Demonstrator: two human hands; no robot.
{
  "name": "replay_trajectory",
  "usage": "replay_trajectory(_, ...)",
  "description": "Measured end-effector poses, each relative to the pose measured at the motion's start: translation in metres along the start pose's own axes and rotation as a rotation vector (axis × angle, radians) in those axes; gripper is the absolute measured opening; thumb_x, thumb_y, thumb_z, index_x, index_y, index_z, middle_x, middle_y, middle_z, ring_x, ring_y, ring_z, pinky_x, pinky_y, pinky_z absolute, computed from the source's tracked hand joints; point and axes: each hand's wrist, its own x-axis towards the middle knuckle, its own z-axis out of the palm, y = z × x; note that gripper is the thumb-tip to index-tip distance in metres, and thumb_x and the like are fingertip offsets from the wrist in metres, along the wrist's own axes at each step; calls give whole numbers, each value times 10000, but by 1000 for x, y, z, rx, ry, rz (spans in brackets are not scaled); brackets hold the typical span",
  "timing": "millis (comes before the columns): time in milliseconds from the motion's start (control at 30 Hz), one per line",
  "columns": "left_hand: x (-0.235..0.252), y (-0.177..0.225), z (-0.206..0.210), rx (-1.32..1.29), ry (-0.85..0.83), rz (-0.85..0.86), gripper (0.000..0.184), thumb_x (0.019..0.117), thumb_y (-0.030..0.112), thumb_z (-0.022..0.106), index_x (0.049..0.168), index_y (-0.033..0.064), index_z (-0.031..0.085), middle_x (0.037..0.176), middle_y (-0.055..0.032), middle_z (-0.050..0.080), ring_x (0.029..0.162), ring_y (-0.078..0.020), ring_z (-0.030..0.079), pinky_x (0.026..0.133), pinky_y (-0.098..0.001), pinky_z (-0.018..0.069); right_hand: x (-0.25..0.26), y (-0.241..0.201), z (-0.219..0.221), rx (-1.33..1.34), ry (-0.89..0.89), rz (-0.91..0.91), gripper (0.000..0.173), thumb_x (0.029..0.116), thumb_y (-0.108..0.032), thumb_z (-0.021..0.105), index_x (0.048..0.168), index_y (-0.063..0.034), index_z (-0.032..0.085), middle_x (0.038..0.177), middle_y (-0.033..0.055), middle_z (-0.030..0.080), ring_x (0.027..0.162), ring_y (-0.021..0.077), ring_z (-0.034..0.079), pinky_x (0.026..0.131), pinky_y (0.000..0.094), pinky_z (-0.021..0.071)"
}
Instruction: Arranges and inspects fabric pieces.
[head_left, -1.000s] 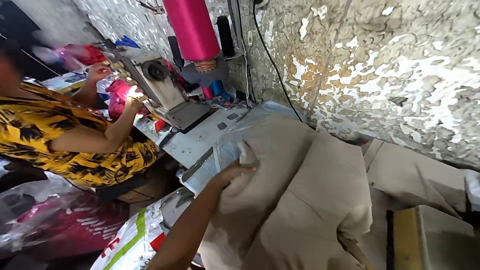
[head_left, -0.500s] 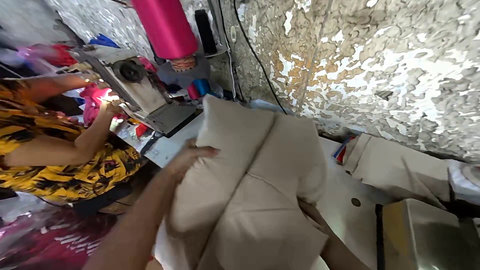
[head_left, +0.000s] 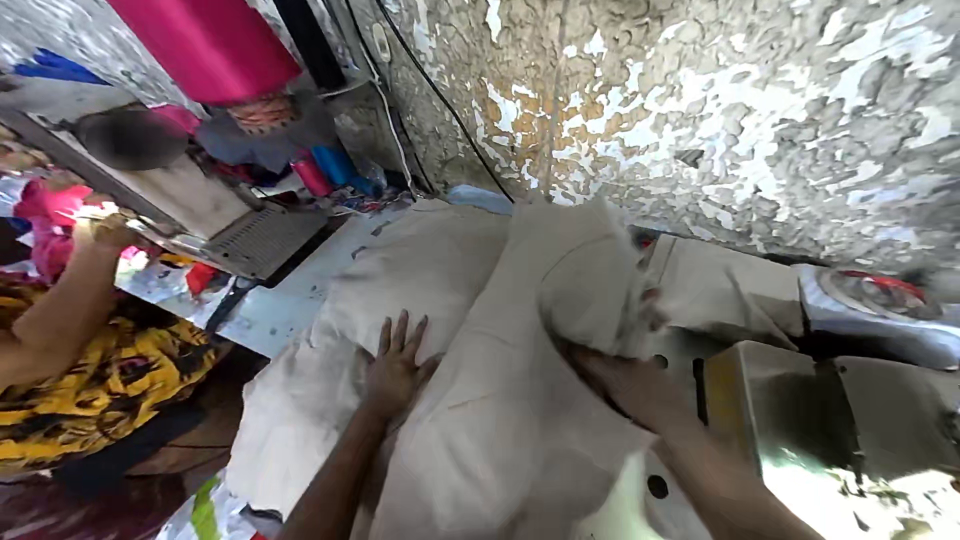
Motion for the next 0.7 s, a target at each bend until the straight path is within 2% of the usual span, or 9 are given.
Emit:
replay_trajectory(67, 2, -13, 9, 49, 69, 33, 759, 978, 669, 463, 1612, 267, 354, 1716, -91, 179, 1579, -399, 87, 1106, -825, 19, -19, -15, -29, -3, 63, -73, 161, 903, -27, 687, 1059, -68, 683, 872, -104, 740, 827, -46, 687, 794, 159, 586)
replay_trajectory(133, 6, -21, 6, 36, 77, 44, 738, 971, 621, 543, 1596, 259, 391, 1704, -112, 215, 1573, -408, 117, 1105, -825, 19, -39, -15, -53, -98, 192, -7, 163, 911, -42, 674, 1071, -67, 653, 866, -110, 721, 825, -66, 671, 789, 139, 573)
replay_trajectory(200, 8, -30, 0, 72, 79, -2, 735, 965, 622, 565, 1598, 297, 380, 1709, -117, 195, 1575, -401, 114, 1118, -818, 27, -57, 6, -70, -288, 308, 125, 233, 944, -57, 663, 1161, 20, 621, 968, -9, 688, 911, -29, 636, 847, 170, 535)
replay_trajectory(267, 10, -26, -3, 90, 75, -70, 758, 959, 626, 575, 1610, 310, 348, 1715, -120, 164, 1576, -415, 88, 1115, -823, 24, -67, 43, -90, -454, 338, 277, 306, 981, -88, 641, 1235, 82, 628, 1152, 182, 685, 1090, 185, 634, 989, 374, 498)
replay_trajectory(367, 1, -3, -8, 68, 30, -222, 772, 984, 611, 545, 1636, 296, 276, 1720, -144, 115, 1570, -449, 47, 1112, -821, -6, -75, 74, -99, -523, 262, 503, 294, 1017, -107, 586, 1223, 98, 633, 1173, 281, 657, 1131, 361, 615, 1002, 540, 458)
replay_trajectory(467, -34, 30, -6, -39, 3, -230, 779, 980, 583, 583, 1630, 259, 300, 1708, -206, 99, 1555, -500, 31, 1107, -827, 7, -78, 83, -81, -382, 288, 545, 258, 1056, -141, 542, 1147, 77, 646, 999, 189, 654, 918, 224, 600, 854, 425, 486)
replay_trajectory(533, -64, 48, 11, -18, -6, -116, 777, 945, 634, 577, 1605, 280, 368, 1709, -161, 153, 1553, -502, 54, 1102, -834, 9, -80, 97, -71, -287, 275, 537, 290, 1067, -101, 504, 1238, 110, 604, 1062, 210, 653, 951, 211, 603, 890, 393, 494)
replay_trajectory(600, -74, 42, 27, 85, 74, -35, 795, 894, 720, 560, 1568, 316, 440, 1691, -146, 236, 1539, -515, 134, 1090, -846, 44, -88, 111, -55, -193, 251, 544, 235, 1056, -51, 482, 1195, 106, 588, 960, 132, 612, 847, 126, 574, 794, 297, 500)
replay_trajectory(700, -61, 24, 24, 70, 75, -31, 727, 913, 648, 606, 1548, 320, 472, 1690, -146, 239, 1548, -497, 120, 1085, -847, 20, -93, 126, -28, -63, 153, 528, 180, 998, 18, 503, 1132, 98, 594, 890, 81, 583, 782, 86, 549, 734, 258, 488)
